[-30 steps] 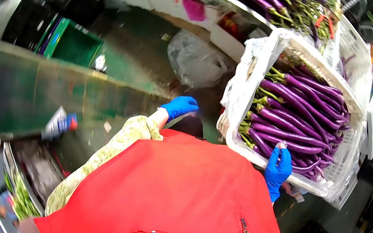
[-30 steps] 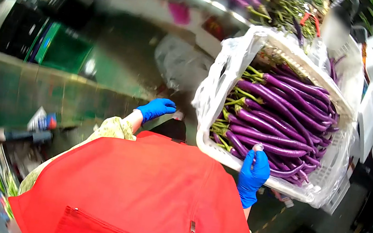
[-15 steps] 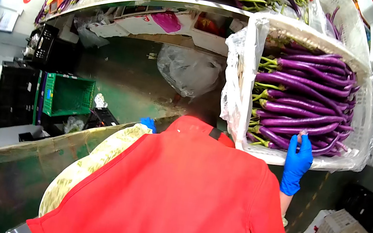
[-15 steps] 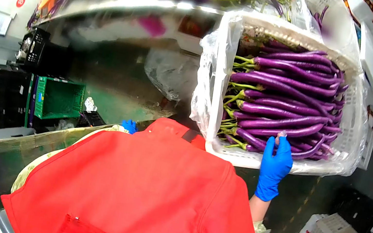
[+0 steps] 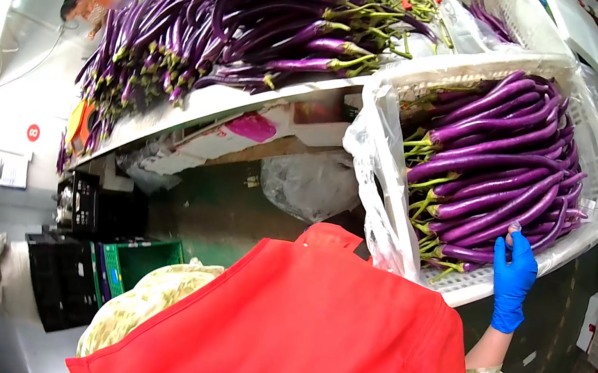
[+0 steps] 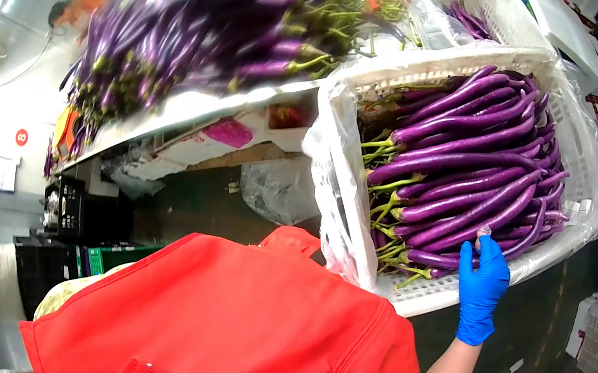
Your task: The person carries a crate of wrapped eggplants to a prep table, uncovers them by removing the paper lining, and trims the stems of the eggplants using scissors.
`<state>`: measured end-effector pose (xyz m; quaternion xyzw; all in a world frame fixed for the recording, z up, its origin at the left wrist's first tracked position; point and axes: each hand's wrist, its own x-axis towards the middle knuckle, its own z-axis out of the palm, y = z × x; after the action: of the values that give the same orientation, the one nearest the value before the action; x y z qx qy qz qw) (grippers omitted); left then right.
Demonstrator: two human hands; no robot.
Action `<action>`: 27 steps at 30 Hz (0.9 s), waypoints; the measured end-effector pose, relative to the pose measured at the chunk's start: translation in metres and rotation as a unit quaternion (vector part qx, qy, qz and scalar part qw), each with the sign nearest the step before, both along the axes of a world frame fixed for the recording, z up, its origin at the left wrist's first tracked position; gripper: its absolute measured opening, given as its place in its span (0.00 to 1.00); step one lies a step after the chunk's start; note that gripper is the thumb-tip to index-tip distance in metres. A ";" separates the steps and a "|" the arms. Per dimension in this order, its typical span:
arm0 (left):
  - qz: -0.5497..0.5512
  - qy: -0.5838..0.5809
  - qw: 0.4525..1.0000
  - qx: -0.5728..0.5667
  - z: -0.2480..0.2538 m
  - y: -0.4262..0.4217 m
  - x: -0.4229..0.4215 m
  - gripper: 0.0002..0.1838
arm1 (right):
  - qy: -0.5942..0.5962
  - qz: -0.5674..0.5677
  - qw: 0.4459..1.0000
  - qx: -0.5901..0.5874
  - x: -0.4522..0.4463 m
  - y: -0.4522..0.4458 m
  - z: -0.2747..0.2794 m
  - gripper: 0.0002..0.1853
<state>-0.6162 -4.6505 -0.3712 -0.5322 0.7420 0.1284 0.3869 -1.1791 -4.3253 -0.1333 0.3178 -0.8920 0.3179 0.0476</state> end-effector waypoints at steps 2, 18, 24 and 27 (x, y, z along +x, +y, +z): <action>0.021 -0.010 1.000 -0.002 0.007 -0.021 0.009 0.15 | 0.004 -0.008 1.000 -0.012 -0.002 0.003 0.001 0.17; 0.108 0.192 0.964 0.150 -0.006 -0.034 -0.084 0.15 | -0.036 -0.069 0.994 0.074 -0.002 -0.011 0.003 0.16; 0.161 0.195 0.957 0.138 0.021 -0.064 -0.089 0.15 | -0.039 -0.076 0.986 0.141 -0.006 -0.009 0.011 0.17; 0.233 0.201 0.950 0.042 0.042 -0.102 -0.090 0.15 | -0.131 -0.091 0.964 0.215 0.004 -0.036 0.048 0.26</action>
<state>-0.7060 -4.7524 -0.3294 -0.6368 0.6536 0.3505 0.2109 -1.1750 -4.3615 -0.0852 0.1940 -0.9628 0.1521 -0.1103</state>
